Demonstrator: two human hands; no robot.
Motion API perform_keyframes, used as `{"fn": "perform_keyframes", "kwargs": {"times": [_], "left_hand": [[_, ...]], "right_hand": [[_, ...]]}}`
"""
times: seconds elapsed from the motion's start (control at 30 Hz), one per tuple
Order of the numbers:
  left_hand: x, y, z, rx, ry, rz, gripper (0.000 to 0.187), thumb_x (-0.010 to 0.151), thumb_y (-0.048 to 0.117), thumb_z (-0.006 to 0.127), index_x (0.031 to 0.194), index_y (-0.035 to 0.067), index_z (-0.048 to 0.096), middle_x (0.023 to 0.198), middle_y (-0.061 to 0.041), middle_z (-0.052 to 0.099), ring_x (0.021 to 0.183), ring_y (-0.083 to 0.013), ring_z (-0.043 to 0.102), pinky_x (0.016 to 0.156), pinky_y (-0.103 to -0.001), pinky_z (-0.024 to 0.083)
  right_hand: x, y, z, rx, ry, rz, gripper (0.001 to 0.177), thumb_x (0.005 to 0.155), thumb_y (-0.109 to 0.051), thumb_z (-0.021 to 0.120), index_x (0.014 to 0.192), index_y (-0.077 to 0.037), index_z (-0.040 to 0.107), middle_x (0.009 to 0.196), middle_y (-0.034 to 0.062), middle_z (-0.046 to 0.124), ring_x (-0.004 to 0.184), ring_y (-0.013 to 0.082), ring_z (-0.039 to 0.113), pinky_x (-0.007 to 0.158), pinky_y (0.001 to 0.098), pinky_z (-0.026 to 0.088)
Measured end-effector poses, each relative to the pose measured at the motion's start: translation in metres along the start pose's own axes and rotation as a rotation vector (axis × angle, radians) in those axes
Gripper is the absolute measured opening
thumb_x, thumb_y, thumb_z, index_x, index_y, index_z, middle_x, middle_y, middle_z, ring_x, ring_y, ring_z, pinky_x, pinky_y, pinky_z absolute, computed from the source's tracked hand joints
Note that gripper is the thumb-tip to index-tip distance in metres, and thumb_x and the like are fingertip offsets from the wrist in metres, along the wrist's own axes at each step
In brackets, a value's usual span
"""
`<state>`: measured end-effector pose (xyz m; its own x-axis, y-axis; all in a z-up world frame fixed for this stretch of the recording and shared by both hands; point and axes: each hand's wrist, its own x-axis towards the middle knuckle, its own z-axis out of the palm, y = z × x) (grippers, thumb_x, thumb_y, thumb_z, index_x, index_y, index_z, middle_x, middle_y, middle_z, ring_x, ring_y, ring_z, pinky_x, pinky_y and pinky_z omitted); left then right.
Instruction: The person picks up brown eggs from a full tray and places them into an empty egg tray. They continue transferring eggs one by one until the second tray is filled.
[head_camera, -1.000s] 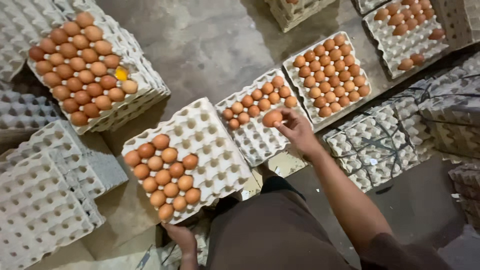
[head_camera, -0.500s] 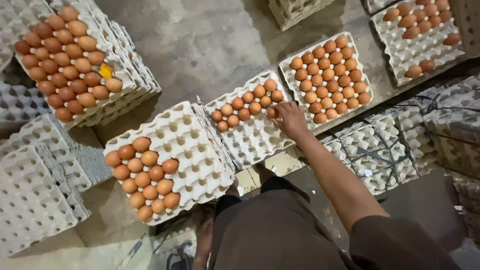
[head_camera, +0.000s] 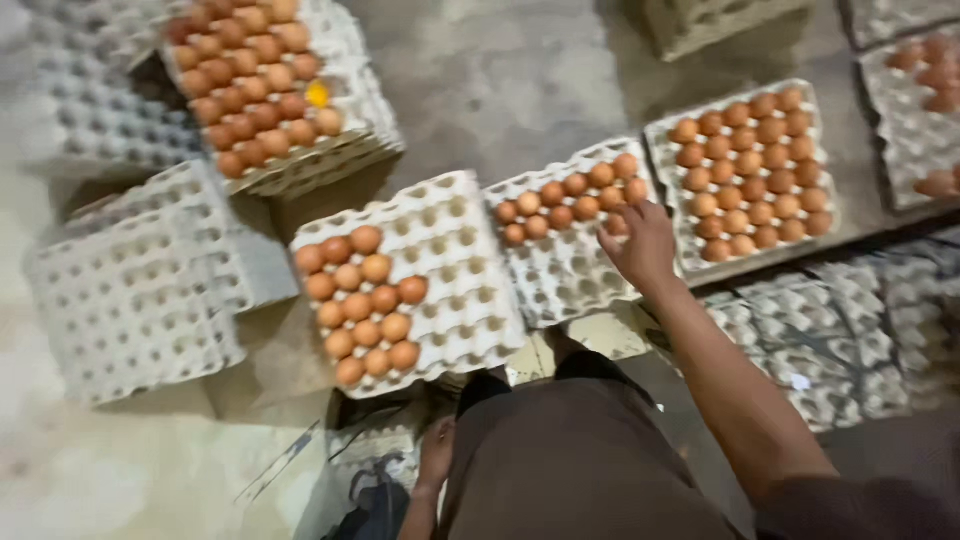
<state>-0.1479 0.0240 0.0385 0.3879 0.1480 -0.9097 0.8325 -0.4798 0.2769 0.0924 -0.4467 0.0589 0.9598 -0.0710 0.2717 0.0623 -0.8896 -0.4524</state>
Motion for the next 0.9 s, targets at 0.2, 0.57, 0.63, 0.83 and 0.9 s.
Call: {"fn": "perform_keyframes", "kwargs": {"times": [0.2,0.57,0.63,0.83,0.9], "left_hand": [[-0.003,-0.002,-0.031,-0.106,-0.062,0.053,0.054,0.100,0.053,0.047,0.141,0.021,0.064,0.141,-0.005,0.063,0.129,-0.0295,0.061,0.105,-0.051,0.053],[0.047,-0.091,-0.098,0.096,-0.004,0.118,0.058,0.100,0.054,0.046,0.144,0.019,0.062,0.147,-0.007,0.061,0.135,-0.0290,0.058,0.109,-0.047,0.049],[0.049,-0.099,-0.113,0.180,0.002,0.147,0.061,0.101,0.055,0.043,0.144,0.017,0.063,0.147,-0.008,0.061,0.136,-0.0296,0.058,0.110,-0.048,0.049],[0.056,-0.089,-0.128,0.143,-0.001,0.039,0.046,0.104,0.044,0.044,0.132,0.018,0.068,0.142,-0.004,0.066,0.135,-0.0263,0.059,0.109,-0.046,0.047],[0.065,-0.084,-0.123,0.236,0.008,0.220,0.045,0.108,0.041,0.041,0.075,0.010,0.046,0.080,-0.007,0.053,0.078,-0.0232,0.054,0.076,-0.040,0.037]], "right_hand": [[0.060,-0.202,-0.035,0.365,-0.485,-0.336,0.040,0.101,-0.028,0.067,0.135,-0.007,0.066,0.128,0.0128,0.064,0.114,0.0336,0.059,0.091,0.0510,0.047],[0.060,-0.265,0.045,-0.025,-0.463,-0.688,0.046,0.086,-0.042,0.073,0.121,-0.014,0.064,0.131,0.0062,0.055,0.110,0.0293,0.049,0.087,0.0435,0.041],[0.058,-0.268,0.047,0.005,-0.442,-0.693,0.038,0.084,-0.039,0.075,0.107,-0.011,0.068,0.126,0.0048,0.056,0.106,0.0279,0.047,0.084,0.0422,0.042],[0.060,-0.280,-0.004,0.536,-0.431,-0.302,0.042,0.086,-0.026,0.086,0.120,-0.011,0.066,0.106,0.0092,0.065,0.098,0.0271,0.057,0.077,0.0394,0.044],[0.061,-0.277,-0.050,1.162,-0.837,0.192,0.055,0.093,-0.039,0.065,0.135,-0.004,0.063,0.125,0.0127,0.069,0.106,0.0227,0.071,0.086,0.0289,0.062]]}}
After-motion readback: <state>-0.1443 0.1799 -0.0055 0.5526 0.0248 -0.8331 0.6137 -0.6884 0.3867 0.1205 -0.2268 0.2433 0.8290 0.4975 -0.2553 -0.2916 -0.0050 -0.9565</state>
